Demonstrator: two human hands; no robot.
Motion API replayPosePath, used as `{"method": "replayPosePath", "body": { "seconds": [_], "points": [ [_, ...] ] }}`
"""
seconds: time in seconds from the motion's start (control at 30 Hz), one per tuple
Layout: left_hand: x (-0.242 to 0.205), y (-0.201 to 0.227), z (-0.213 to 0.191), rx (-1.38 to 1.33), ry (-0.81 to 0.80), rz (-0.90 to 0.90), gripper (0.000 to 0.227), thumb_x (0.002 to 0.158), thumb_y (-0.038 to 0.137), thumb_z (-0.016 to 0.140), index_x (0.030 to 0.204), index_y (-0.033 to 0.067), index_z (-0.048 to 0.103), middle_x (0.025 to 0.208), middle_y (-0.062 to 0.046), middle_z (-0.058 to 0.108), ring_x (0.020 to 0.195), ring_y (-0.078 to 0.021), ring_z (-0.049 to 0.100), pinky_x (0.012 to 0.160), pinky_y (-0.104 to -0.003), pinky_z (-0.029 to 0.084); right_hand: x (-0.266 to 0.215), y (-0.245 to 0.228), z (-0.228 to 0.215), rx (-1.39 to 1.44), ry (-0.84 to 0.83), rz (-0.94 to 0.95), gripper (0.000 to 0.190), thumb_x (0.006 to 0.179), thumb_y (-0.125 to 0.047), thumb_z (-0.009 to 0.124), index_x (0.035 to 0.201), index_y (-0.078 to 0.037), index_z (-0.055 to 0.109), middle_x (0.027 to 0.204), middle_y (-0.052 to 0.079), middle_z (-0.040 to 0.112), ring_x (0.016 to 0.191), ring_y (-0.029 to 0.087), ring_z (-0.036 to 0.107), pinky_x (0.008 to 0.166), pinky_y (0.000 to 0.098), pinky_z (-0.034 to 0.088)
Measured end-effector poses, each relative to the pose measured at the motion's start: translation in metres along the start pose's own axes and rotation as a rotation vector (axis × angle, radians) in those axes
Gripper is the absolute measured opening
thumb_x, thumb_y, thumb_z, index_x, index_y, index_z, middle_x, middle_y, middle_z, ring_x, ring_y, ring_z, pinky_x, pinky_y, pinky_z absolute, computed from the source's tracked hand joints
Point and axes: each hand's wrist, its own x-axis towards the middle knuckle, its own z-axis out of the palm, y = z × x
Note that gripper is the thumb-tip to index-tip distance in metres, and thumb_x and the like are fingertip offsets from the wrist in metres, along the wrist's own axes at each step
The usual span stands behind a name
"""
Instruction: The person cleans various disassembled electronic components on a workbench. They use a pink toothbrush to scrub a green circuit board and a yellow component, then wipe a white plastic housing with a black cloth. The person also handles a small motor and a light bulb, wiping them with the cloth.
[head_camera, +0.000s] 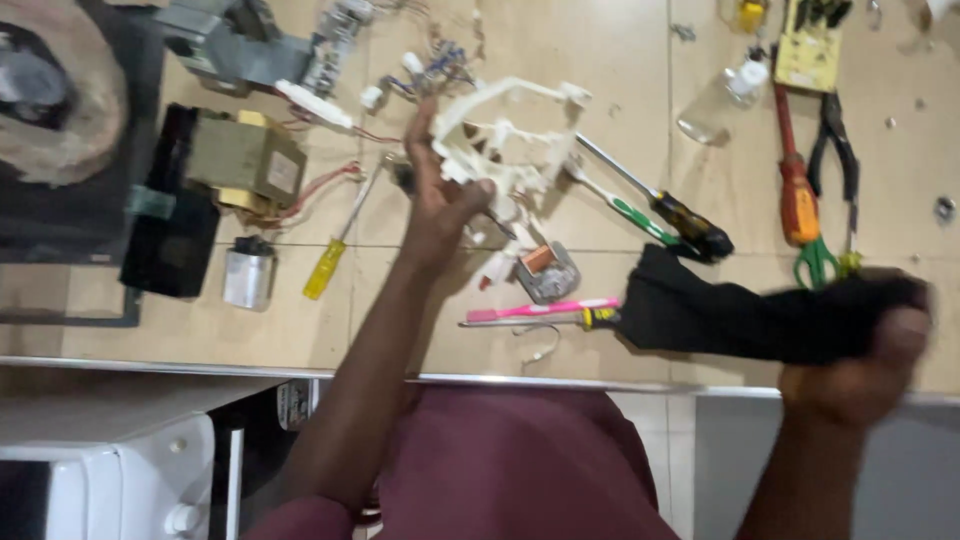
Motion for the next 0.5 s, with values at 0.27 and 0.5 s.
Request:
{"method": "replayPosePath", "body": {
  "seconds": [0.27,0.5],
  "points": [
    [0.001,0.036,0.008,0.233,-0.137,-0.063,0.083,0.102,0.018,0.078,0.160,0.0329,0.020,0.163,-0.022,0.025,0.146,-0.0422,0.050,0.114,-0.056,0.059,-0.024,-0.028,0.018,-1.222,-0.724,-0.391,0.074,0.078,-0.056,0.076,0.136,-0.011,0.068,0.131,0.015,0.056,0.120,0.040,0.050,0.092,0.0535,0.038],
    [0.009,0.025,0.011,0.448,-0.095,-0.105,0.081,0.104,0.028,0.081,0.158,0.0334,0.019,0.155,-0.025,0.034,0.147,-0.0451,0.053,0.119,-0.049,0.051,-0.014,-0.024,0.031,-1.071,-0.963,-0.458,0.037,0.095,-0.018,0.069,0.132,-0.015,0.073,0.114,0.010,0.066,0.098,0.036,0.051,0.080,0.0467,0.043]
  ]
}}
